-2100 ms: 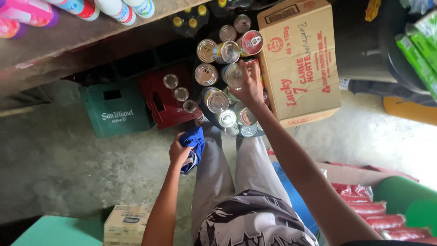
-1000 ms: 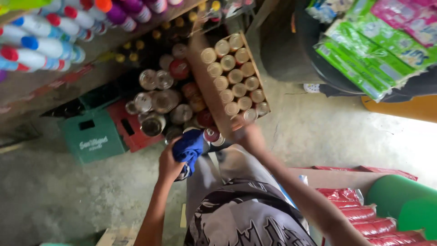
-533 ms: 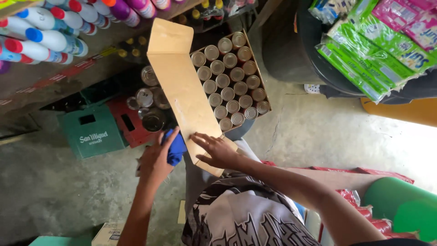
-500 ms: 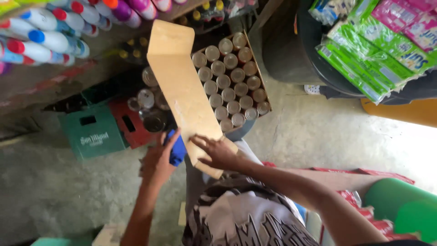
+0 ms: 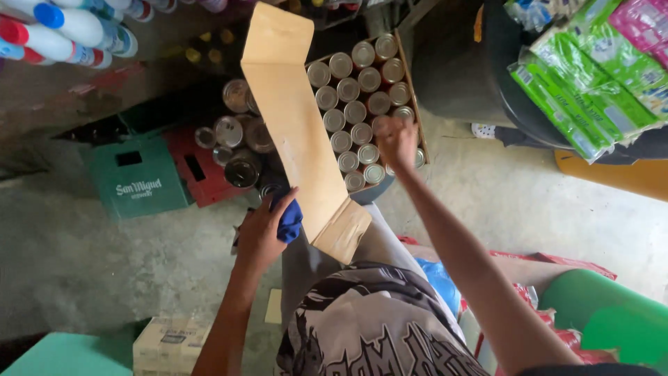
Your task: Wiping a grocery shelf with a cloth and stocking canned food items from a cardboard box.
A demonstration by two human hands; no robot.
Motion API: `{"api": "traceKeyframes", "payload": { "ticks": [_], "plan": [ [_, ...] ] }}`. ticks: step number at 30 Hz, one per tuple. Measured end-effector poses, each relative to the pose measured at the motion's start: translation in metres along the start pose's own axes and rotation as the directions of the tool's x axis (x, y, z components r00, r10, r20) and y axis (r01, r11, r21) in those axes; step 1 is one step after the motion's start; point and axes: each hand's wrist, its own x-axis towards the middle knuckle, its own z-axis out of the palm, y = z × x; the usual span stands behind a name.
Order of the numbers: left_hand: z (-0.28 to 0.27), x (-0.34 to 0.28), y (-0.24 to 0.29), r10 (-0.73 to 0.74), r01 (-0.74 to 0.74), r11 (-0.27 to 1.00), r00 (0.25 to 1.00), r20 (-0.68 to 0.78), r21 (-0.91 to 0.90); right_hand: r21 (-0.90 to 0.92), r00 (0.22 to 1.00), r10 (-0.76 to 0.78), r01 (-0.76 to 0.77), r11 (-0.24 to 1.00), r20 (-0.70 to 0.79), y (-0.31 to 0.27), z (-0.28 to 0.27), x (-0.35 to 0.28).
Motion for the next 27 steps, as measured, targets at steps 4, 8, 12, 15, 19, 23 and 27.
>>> {"api": "traceKeyframes", "payload": {
  "ticks": [4, 8, 12, 15, 19, 23, 27],
  "plan": [
    [-0.006, 0.007, 0.014, -0.017, 0.017, 0.999, 1.0, -0.006, -0.038, -0.289, 0.992, 0.065, -0.093, 0.953, -0.106, 0.074, -0.006, 0.055],
    [0.005, -0.005, 0.004, -0.195, 0.199, 0.958, 0.98, 0.039, -0.206, 0.02, 0.987, 0.093, -0.091, 0.996, -0.132, 0.09, -0.025, 0.065],
    [0.034, -0.02, -0.013, -0.392, 0.403, 0.9, 0.915, 0.094, -0.165, 0.14, 0.948, 0.31, -0.298, 0.944, -0.073, 0.095, -0.021, 0.08],
    [0.049, -0.02, -0.018, -0.482, 0.498, 0.839, 0.867, 0.126, -0.22, 0.261, 0.874, 0.486, -0.473, 0.842, 0.016, 0.119, -0.004, 0.091],
    [0.067, -0.018, -0.036, -0.545, 0.562, 0.81, 0.827, 0.138, -0.168, 0.548, 0.909, 0.372, -0.412, 0.728, 0.19, 0.219, 0.06, 0.122],
    [0.058, -0.021, -0.025, -0.532, 0.543, 0.83, 0.84, 0.112, -0.127, 0.146, 0.879, 0.469, -0.476, 0.867, 0.082, 0.169, 0.022, 0.124],
    [0.044, -0.022, 0.01, -0.499, 0.514, 0.848, 0.856, 0.135, -0.129, -0.175, 0.981, 0.103, -0.132, 0.976, -0.162, 0.167, 0.025, 0.095]
  ]
}}
